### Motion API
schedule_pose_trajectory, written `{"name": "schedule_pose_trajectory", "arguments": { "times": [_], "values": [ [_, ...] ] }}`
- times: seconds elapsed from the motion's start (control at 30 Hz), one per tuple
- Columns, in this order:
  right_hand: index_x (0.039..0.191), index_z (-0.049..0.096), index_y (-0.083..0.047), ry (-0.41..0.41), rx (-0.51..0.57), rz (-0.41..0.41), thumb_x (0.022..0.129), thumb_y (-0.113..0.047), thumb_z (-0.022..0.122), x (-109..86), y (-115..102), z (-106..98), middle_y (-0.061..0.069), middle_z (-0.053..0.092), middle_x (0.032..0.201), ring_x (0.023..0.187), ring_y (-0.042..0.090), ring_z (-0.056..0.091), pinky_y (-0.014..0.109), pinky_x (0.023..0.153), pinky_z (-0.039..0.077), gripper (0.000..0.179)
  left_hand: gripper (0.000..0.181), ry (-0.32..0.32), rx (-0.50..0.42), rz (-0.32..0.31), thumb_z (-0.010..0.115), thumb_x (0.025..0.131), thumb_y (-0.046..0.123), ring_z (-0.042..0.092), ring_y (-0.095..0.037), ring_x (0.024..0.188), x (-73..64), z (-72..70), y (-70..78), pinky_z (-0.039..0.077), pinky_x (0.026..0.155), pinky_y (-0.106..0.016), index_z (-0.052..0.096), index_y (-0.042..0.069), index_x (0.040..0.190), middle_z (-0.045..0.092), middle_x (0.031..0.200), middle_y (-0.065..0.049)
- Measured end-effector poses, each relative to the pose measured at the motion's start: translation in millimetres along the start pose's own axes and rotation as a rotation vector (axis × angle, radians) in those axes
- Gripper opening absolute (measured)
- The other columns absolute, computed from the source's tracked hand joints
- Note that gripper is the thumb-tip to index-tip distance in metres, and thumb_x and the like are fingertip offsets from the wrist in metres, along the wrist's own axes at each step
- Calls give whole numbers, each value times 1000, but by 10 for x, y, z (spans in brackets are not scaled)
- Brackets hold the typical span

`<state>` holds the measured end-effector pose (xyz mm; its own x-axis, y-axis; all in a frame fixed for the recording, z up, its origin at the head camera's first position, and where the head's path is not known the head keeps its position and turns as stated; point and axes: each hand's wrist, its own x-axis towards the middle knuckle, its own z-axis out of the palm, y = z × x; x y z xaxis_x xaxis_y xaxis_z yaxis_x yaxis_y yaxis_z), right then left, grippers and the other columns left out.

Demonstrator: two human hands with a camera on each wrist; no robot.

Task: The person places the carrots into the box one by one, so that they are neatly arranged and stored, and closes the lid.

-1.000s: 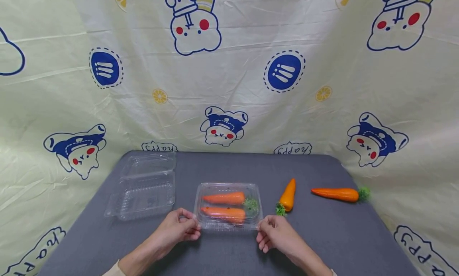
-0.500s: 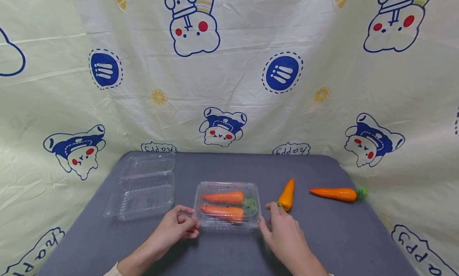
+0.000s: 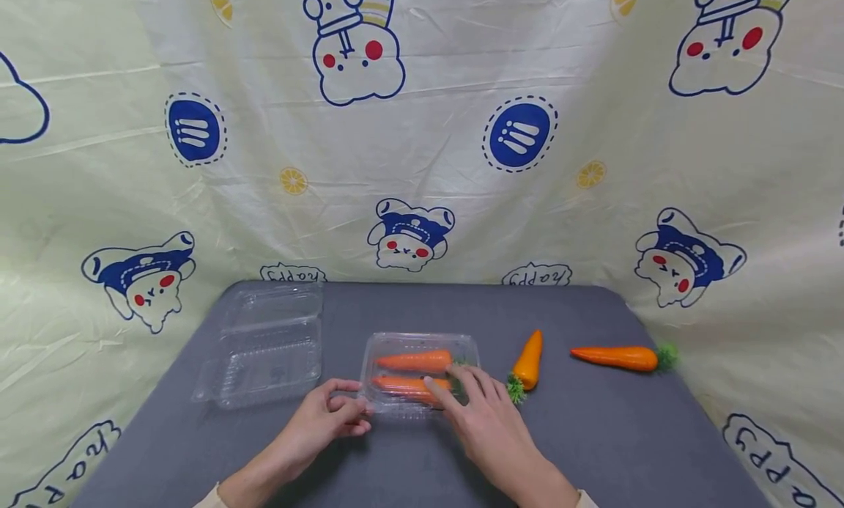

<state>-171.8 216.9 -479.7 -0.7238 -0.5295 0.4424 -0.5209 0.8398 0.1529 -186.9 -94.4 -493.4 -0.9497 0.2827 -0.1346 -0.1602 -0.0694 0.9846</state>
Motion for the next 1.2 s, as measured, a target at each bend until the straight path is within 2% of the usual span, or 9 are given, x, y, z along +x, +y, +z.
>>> {"name": "schedule_pose_trajectory", "arguments": {
  "times": [0.13,0.33,0.47,0.57,0.73,0.83,0.97,1.2],
  "values": [
    [163,67,-40,-63,7,51,92,-23,103,60,-6,-3,6,70,155,137,35,71,58,107,67,81,54,26,43,11,69,112,3,81,-12,84,9,4,14,70,82,-25,47,-15,157,85,120,-27],
    [160,72,-32,-36,24,67,94,-17,101,172,11,61,10,72,152,135,40,71,58,102,68,74,56,63,144,35,72,114,10,83,-17,86,-3,16,15,73,81,-32,49,-13,160,82,128,-29],
    [160,72,-30,-9,42,91,97,-16,98,257,69,139,12,71,152,136,43,71,58,98,69,70,55,52,230,113,73,114,12,85,-26,88,-37,8,10,73,80,-35,52,-12,159,79,132,-31],
    [160,72,-31,-14,66,117,100,-17,95,316,118,188,12,71,153,138,43,70,59,99,69,65,49,39,323,171,74,114,11,85,-30,90,-65,-7,11,72,76,-33,58,-9,156,78,133,-30],
    [160,72,-31,-30,93,137,104,-18,91,436,207,256,13,71,154,140,44,69,60,101,68,60,38,49,506,252,78,112,11,83,-18,91,-107,-17,41,63,68,-24,70,-1,147,79,130,-22],
    [159,73,-29,-24,88,134,105,-17,90,520,268,289,14,71,154,139,45,69,60,100,68,58,31,66,577,310,79,112,13,79,-8,91,-121,-20,89,62,71,-23,75,4,141,80,129,-20],
    [157,74,-26,-7,87,122,105,-14,89,615,342,323,16,72,152,137,46,70,61,98,68,55,21,86,632,360,78,112,15,79,-6,96,-136,-30,196,65,81,-24,80,14,133,82,130,-14],
    [157,74,-24,-22,107,149,107,-15,86,752,455,409,18,72,156,140,48,70,64,103,68,52,21,159,672,370,77,112,12,80,-5,102,-156,-114,416,66,86,-24,82,22,130,84,128,0]
  ]
}}
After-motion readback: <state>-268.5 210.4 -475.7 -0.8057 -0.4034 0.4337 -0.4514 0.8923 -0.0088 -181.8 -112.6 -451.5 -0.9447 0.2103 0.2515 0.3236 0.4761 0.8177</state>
